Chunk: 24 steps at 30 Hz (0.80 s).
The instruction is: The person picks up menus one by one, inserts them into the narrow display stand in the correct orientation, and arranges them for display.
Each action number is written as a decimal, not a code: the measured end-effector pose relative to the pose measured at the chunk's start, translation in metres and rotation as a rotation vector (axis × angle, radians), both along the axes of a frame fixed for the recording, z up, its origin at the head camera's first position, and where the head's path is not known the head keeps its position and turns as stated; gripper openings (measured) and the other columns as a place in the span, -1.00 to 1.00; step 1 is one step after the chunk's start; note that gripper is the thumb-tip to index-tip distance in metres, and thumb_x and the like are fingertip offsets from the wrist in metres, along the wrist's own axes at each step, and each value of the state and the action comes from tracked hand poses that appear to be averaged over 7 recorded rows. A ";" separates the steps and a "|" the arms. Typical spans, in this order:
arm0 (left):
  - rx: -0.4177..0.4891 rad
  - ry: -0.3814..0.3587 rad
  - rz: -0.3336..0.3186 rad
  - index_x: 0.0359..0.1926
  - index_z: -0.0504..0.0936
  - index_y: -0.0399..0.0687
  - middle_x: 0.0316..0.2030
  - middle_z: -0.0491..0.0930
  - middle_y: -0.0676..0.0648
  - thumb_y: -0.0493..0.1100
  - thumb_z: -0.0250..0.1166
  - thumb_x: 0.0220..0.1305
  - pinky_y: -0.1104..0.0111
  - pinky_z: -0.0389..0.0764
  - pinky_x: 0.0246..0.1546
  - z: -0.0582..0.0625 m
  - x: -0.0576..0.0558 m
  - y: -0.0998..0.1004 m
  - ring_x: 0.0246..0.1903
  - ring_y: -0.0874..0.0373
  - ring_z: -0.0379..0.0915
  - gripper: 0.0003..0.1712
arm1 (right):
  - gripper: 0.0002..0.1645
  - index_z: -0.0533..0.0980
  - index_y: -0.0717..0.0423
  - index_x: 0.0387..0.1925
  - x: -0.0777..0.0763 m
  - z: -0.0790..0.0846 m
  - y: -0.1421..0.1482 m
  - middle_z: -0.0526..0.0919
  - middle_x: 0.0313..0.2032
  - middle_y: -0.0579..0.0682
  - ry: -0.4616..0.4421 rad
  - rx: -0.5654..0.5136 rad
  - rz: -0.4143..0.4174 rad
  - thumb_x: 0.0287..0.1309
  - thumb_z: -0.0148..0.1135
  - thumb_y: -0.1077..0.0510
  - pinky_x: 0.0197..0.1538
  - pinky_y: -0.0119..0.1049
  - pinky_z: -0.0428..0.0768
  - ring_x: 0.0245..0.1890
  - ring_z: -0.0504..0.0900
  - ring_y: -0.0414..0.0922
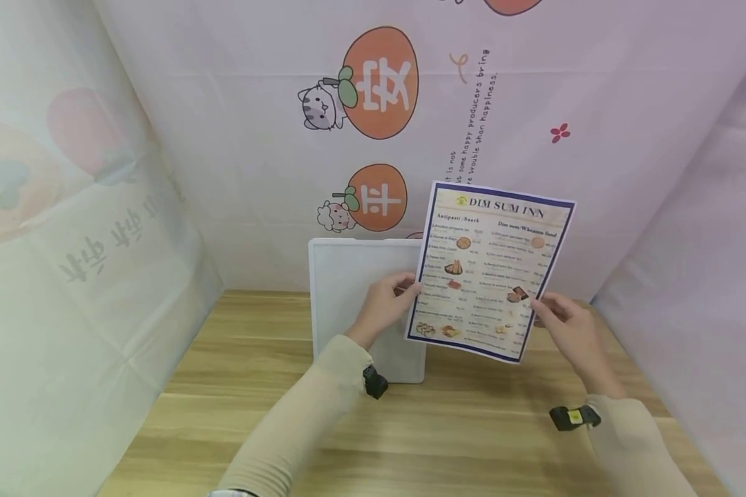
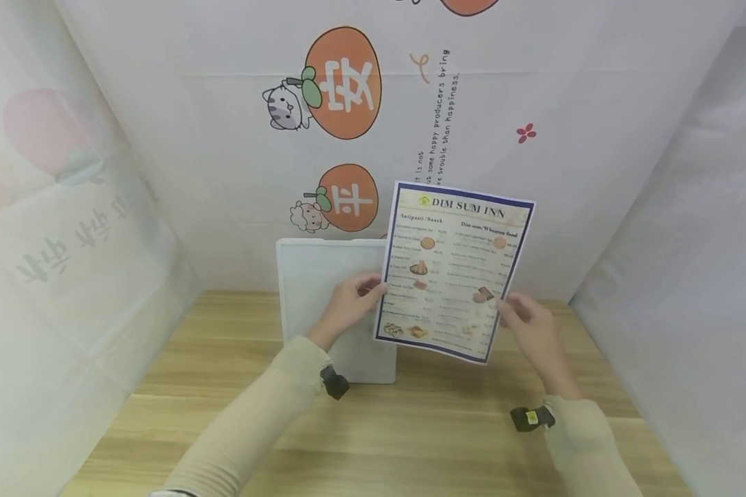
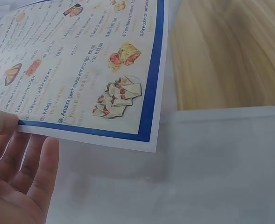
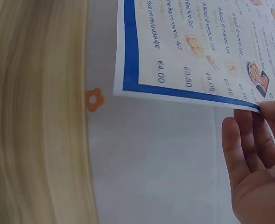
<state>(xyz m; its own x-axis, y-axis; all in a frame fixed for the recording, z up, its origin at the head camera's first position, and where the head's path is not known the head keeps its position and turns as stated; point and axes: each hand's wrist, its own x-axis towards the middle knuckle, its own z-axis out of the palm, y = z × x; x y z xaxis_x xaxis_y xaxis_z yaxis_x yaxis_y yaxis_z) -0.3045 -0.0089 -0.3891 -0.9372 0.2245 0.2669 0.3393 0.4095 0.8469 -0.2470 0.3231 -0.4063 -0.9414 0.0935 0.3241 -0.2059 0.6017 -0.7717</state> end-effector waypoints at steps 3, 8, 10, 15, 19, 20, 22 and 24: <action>0.016 0.000 0.009 0.06 0.68 0.06 -0.17 0.64 0.16 0.04 0.22 0.46 0.33 0.61 -0.14 0.004 -0.002 -0.007 -0.19 0.24 0.54 -0.71 | -0.41 0.48 0.21 0.24 -0.002 0.004 -0.005 0.66 0.00 0.20 0.009 -0.001 0.035 0.45 0.10 -0.14 -0.10 -0.58 0.54 -0.18 0.66 -0.34; 0.041 -0.007 0.025 0.05 0.68 0.07 -0.16 0.64 0.14 0.05 0.23 0.46 0.35 0.64 -0.20 0.011 -0.004 -0.018 -0.20 0.21 0.54 -0.71 | -0.34 0.48 0.19 0.24 -0.005 0.013 -0.014 0.65 0.02 0.12 -0.033 -0.035 0.040 0.39 0.14 -0.23 -0.03 -0.48 0.53 -0.12 0.64 -0.32; 0.049 -0.015 0.033 0.06 0.67 0.06 -0.15 0.64 0.12 0.05 0.23 0.45 0.37 0.64 -0.21 0.014 -0.005 -0.022 -0.19 0.20 0.55 -0.70 | -0.31 0.48 0.19 0.23 -0.006 0.017 -0.018 0.65 0.03 0.11 -0.043 -0.060 0.031 0.36 0.16 -0.25 -0.01 -0.46 0.54 -0.11 0.65 -0.30; 0.100 -0.034 0.044 0.08 0.66 0.01 -0.13 0.65 0.07 0.05 0.26 0.43 0.38 0.67 -0.22 0.025 -0.007 -0.033 -0.16 0.18 0.58 -0.67 | -0.33 0.51 0.18 0.19 -0.012 0.027 -0.029 0.66 0.01 0.08 -0.030 -0.104 0.036 0.33 0.21 -0.26 -0.03 -0.48 0.57 -0.09 0.67 -0.22; 0.123 -0.029 0.050 0.08 0.66 -0.01 -0.11 0.65 0.05 0.04 0.27 0.43 0.39 0.68 -0.21 0.032 -0.010 -0.043 -0.14 0.17 0.59 -0.66 | -0.35 0.52 0.21 0.16 -0.019 0.033 -0.038 0.65 0.01 0.09 -0.007 -0.142 0.058 0.33 0.23 -0.22 -0.01 -0.44 0.61 -0.07 0.66 -0.17; 0.123 -0.025 0.054 0.08 0.66 -0.01 -0.11 0.65 0.05 0.04 0.27 0.43 0.39 0.68 -0.21 0.033 -0.011 -0.046 -0.14 0.17 0.59 -0.66 | -0.35 0.52 0.21 0.16 -0.021 0.035 -0.041 0.65 0.01 0.10 -0.005 -0.146 0.058 0.32 0.24 -0.22 0.00 -0.44 0.61 -0.07 0.66 -0.17; 0.128 -0.016 0.059 0.08 0.66 0.00 -0.11 0.65 0.05 0.04 0.27 0.42 0.38 0.68 -0.21 0.037 -0.013 -0.050 -0.13 0.16 0.59 -0.66 | -0.35 0.52 0.19 0.15 -0.024 0.039 -0.045 0.65 0.01 0.10 -0.005 -0.146 0.053 0.31 0.24 -0.24 0.01 -0.43 0.61 -0.07 0.66 -0.18; 0.132 -0.001 0.065 0.09 0.66 0.00 -0.11 0.65 0.05 0.04 0.28 0.42 0.38 0.68 -0.21 0.040 -0.016 -0.054 -0.13 0.16 0.59 -0.66 | -0.32 0.52 0.15 0.16 -0.026 0.043 -0.049 0.65 0.03 0.09 -0.013 -0.142 0.049 0.29 0.23 -0.29 0.07 -0.37 0.59 -0.05 0.66 -0.15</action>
